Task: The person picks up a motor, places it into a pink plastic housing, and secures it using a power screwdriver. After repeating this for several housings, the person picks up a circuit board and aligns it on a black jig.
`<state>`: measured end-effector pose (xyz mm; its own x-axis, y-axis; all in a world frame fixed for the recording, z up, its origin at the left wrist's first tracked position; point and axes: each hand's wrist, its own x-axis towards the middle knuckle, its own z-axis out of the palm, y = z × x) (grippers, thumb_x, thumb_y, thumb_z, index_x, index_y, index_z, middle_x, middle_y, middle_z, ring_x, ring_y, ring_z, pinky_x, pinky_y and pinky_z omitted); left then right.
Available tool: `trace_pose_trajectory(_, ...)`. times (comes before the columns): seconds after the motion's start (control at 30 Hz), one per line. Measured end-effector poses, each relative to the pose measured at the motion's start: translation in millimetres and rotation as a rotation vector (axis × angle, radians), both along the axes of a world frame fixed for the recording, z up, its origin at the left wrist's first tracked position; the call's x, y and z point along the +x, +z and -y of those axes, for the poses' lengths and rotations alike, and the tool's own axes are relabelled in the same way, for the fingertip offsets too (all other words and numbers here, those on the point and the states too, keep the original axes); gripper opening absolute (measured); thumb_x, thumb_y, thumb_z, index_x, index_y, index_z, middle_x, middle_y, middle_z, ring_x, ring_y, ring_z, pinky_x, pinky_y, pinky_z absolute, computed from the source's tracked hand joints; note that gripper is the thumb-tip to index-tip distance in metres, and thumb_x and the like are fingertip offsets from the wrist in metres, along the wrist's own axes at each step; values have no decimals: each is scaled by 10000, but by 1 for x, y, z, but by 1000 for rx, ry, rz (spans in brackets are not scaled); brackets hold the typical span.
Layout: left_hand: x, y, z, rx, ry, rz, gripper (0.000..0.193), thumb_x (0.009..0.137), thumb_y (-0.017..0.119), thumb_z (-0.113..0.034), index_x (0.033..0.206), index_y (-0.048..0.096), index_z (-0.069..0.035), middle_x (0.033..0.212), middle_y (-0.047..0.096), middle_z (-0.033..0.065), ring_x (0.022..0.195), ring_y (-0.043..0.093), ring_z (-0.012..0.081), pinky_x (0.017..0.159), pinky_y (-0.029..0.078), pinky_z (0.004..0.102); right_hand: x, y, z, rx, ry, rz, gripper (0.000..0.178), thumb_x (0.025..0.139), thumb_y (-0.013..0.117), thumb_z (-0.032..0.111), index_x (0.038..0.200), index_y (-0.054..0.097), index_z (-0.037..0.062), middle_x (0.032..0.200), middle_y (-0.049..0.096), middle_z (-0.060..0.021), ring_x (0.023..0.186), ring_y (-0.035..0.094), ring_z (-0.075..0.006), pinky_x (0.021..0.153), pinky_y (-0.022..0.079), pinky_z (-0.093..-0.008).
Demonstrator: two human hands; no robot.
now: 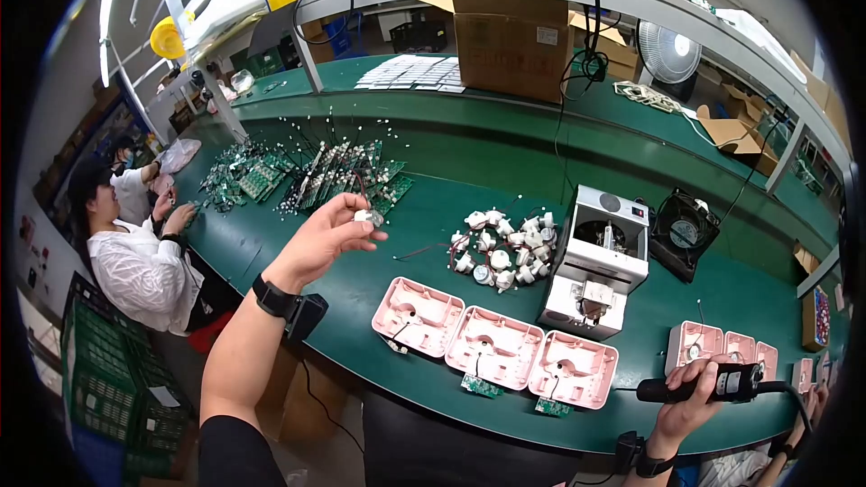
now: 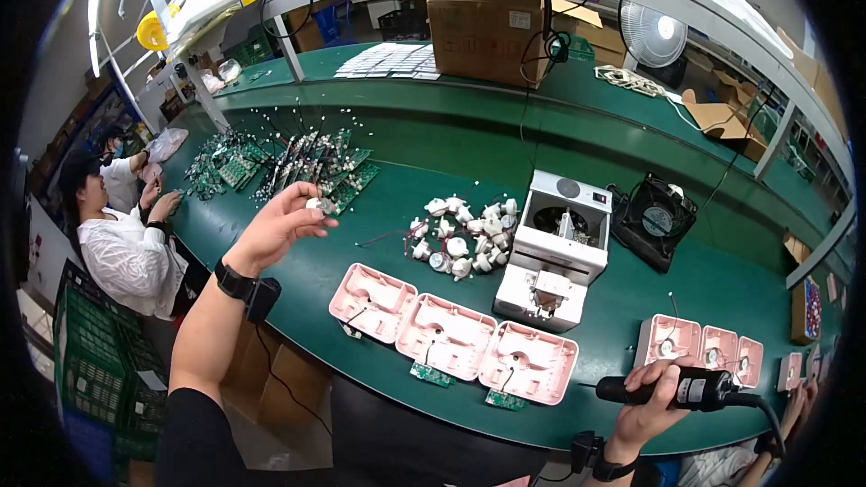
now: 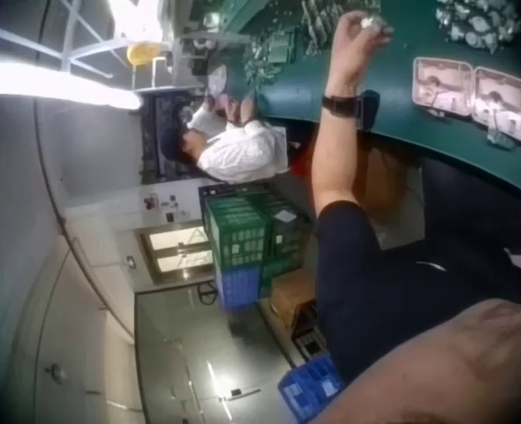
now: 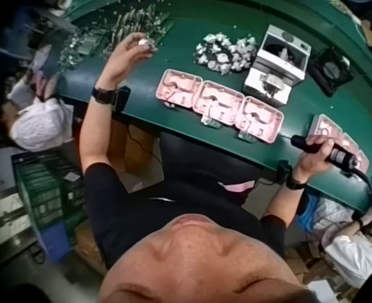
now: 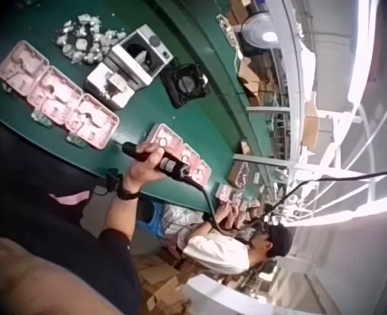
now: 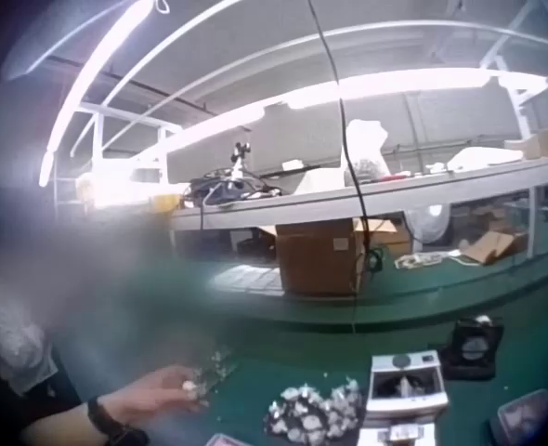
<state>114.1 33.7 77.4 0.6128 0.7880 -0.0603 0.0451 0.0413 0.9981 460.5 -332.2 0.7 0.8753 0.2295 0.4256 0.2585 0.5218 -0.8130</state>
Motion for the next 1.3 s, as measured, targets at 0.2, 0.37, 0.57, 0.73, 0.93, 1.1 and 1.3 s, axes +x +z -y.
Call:
trace_pose_trajectory(0.2, 18, -15, 54, -423, -239, 87, 363, 969, 616, -82, 1314, 528, -10, 1166, 624, 91, 1022, 664, 193, 864, 551, 310, 7, -4, 5, -30, 42, 16, 164, 1007, 523, 143, 1146, 490, 63, 710, 466, -26, 523, 447, -120, 507, 427, -267)
trace_pose_trajectory(0.37, 51, -19, 121, -314, -468, -31, 365, 987, 604, -112, 1330, 540, -5, 1187, 641, 89, 1048, 656, 187, 869, 541, 300, 5, 11, -19, -26, 71, 36, 116, 998, 531, 131, 1093, 497, 74, 701, 487, -45, 518, 478, -141, 500, 443, -292)
trace_pose_trajectory(0.57, 113, -28, 159, -148, -613, -140, 290, 981, 630, -137, 1235, 593, -2, 1152, 661, 74, 1047, 644, 152, 854, 524, 284, 7, 14, -8, -102, 68, 16, 124, 977, 549, 126, 1030, 484, 35, 681, 499, -52, 502, 488, -144, 496, 458, -305)
trace_pose_trajectory(0.73, 145, -46, 171, 231, -699, -257, 274, 906, 683, -68, 1165, 613, -11, 1251, 635, 92, 1053, 643, 211, 878, 526, 331, 3, 13, -6, -95, 73, 58, 126, 968, 547, 119, 1011, 478, 23, 678, 503, -53, 502, 490, -143, 496, 463, -307)
trace_pose_trajectory(0.93, 165, -77, 180, 843, -638, -158, 288, 822, 735, -56, 1103, 674, -77, 1155, 645, 70, 1130, 596, 275, 903, 514, 373, 6, 10, -5, -69, 69, 57, 136, 967, 545, 131, 1005, 474, 21, 679, 509, -58, 504, 500, -144, 497, 466, -311)
trace_pose_trajectory(1.1, 172, -88, 177, 1002, -609, -194, 284, 795, 757, -78, 1071, 692, -82, 1110, 647, 55, 1127, 591, 274, 936, 490, 401, 8, 9, -4, -66, 67, 48, 160, 971, 547, 156, 1010, 474, 19, 678, 510, -59, 505, 507, -145, 495, 468, -316)
trace_pose_trajectory(1.3, 172, -90, 176, 1096, -587, -246, 313, 785, 759, -101, 1090, 691, -87, 1105, 649, 50, 1100, 597, 270, 955, 470, 407, 8, 12, -5, -105, 90, 71, 174, 980, 544, 170, 1033, 476, 19, 676, 509, -61, 499, 500, -148, 493, 465, -319)
